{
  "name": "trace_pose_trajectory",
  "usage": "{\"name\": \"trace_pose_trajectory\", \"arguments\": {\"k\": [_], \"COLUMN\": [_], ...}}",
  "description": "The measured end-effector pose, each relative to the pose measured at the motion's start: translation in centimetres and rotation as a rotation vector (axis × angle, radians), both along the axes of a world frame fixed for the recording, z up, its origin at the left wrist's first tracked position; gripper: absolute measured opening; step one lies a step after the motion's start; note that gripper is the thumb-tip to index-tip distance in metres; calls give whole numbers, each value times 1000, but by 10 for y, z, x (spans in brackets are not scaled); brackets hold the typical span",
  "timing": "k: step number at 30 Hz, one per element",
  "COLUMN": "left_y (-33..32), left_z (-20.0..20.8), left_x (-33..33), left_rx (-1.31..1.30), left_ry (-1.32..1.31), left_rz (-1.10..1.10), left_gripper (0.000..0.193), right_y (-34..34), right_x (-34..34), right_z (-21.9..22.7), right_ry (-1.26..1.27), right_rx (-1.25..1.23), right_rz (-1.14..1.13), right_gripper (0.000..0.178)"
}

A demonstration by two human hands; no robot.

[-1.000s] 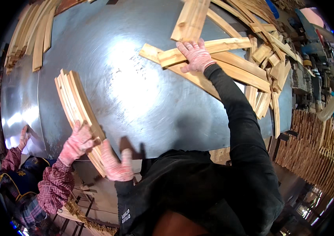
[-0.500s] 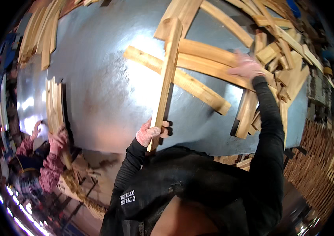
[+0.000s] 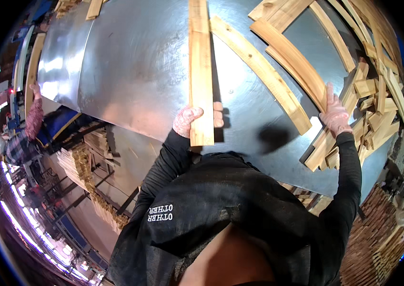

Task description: The person sorts wooden planks on a metal table, picking them up one by one and arranging them into neat stacks. The person wears pink gloves and handles the wood pieces with both hands, moving them from a scattered pile to organized groups.

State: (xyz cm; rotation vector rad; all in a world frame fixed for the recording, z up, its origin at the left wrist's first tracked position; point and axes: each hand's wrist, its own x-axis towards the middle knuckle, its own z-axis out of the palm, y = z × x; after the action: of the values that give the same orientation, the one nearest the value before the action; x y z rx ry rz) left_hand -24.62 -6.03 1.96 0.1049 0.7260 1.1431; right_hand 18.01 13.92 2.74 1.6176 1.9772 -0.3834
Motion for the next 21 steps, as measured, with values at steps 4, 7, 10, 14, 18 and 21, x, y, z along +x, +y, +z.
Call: {"name": "trace_pose_trajectory", "arguments": {"k": [4,7,10,14,18,21], "left_y": [-33,-52,-39,-20,-22,-29], "left_z": [-38,-34,-54,-77,-84,-51], "left_x": [-53,-70,-46,18,-18,-38], "left_rx": [-179,-247,-149,57,67,93], "left_ry": [-211,407,209,877,738,56], "left_rz": [216,203,241,123,39,111], "left_gripper": [40,32,41,121,72,53], "right_y": [-25,-36,-38,-36,-37,-40], "right_x": [-26,-67,-169,-296,-308,-292], "right_z": [18,34,7,15,-43,-39], "right_ry": [176,1155,1700,1351,1757,1702], "right_rx": [-104,-653,-1098,-508,-1016,-1141], "right_rz": [-132,-485,-771,-667,-777,-877], "right_gripper": [110,109,70,40,48,56]}}
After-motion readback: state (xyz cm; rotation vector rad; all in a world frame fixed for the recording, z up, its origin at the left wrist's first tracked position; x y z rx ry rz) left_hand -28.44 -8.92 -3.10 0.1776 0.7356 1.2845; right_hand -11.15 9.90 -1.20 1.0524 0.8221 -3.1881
